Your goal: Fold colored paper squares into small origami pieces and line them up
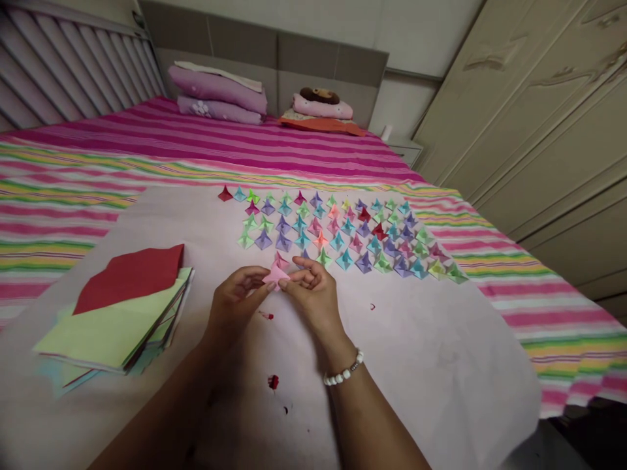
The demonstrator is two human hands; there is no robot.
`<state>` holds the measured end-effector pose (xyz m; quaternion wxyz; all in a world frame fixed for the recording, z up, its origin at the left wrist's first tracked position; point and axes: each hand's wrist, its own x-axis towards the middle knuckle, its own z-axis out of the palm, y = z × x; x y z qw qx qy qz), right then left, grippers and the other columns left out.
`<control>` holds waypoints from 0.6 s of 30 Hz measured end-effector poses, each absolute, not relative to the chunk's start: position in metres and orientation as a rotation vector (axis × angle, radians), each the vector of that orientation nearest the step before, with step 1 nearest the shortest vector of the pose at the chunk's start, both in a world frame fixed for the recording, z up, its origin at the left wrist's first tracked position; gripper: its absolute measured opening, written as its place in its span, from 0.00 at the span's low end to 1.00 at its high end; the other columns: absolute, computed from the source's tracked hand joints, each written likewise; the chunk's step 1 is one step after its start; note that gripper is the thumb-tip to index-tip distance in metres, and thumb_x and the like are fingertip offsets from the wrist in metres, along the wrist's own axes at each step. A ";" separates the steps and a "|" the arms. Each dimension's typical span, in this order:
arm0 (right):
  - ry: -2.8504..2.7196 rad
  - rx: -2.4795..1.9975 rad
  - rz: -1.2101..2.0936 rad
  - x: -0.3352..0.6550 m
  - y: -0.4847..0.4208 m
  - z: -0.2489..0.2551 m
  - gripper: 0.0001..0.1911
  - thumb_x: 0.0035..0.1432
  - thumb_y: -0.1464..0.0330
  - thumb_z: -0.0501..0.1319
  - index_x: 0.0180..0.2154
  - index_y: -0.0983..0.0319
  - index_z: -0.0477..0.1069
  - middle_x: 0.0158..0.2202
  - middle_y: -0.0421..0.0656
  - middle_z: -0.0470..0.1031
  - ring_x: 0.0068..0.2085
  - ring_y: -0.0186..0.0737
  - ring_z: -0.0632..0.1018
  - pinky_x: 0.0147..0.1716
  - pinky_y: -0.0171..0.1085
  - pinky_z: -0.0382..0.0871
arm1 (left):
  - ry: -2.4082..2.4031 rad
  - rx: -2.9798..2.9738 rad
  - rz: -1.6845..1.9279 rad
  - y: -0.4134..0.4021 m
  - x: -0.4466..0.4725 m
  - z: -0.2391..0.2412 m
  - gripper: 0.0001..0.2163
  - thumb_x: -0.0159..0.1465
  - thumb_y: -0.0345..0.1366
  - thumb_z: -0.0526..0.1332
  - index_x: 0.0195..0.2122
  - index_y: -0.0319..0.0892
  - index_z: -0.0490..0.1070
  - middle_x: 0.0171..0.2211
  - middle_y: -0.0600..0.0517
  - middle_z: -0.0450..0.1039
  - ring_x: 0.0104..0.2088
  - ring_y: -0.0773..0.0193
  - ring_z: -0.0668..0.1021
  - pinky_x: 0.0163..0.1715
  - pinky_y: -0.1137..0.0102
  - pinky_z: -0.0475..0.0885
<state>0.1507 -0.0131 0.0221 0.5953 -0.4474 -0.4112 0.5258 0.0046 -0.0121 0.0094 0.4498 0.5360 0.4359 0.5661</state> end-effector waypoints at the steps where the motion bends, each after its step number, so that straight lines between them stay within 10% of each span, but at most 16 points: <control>1: -0.958 -1.038 1.229 0.151 -0.013 0.022 0.27 0.37 0.65 0.75 0.42 0.60 0.70 0.25 0.37 0.78 0.27 0.39 0.79 0.34 0.40 0.74 | 1.068 1.372 1.398 -0.012 0.004 0.010 0.07 0.54 0.34 0.68 0.35 0.44 0.78 0.34 0.51 0.79 0.36 0.63 0.78 0.40 0.70 0.71; 18: -1.207 -1.047 0.936 0.156 -0.019 0.029 0.15 0.40 0.64 0.75 0.31 0.59 0.75 0.26 0.39 0.77 0.28 0.37 0.77 0.31 0.38 0.73 | 1.086 1.637 1.317 -0.011 -0.001 0.015 0.05 0.57 0.33 0.66 0.35 0.44 0.80 0.32 0.50 0.78 0.36 0.63 0.78 0.38 0.71 0.71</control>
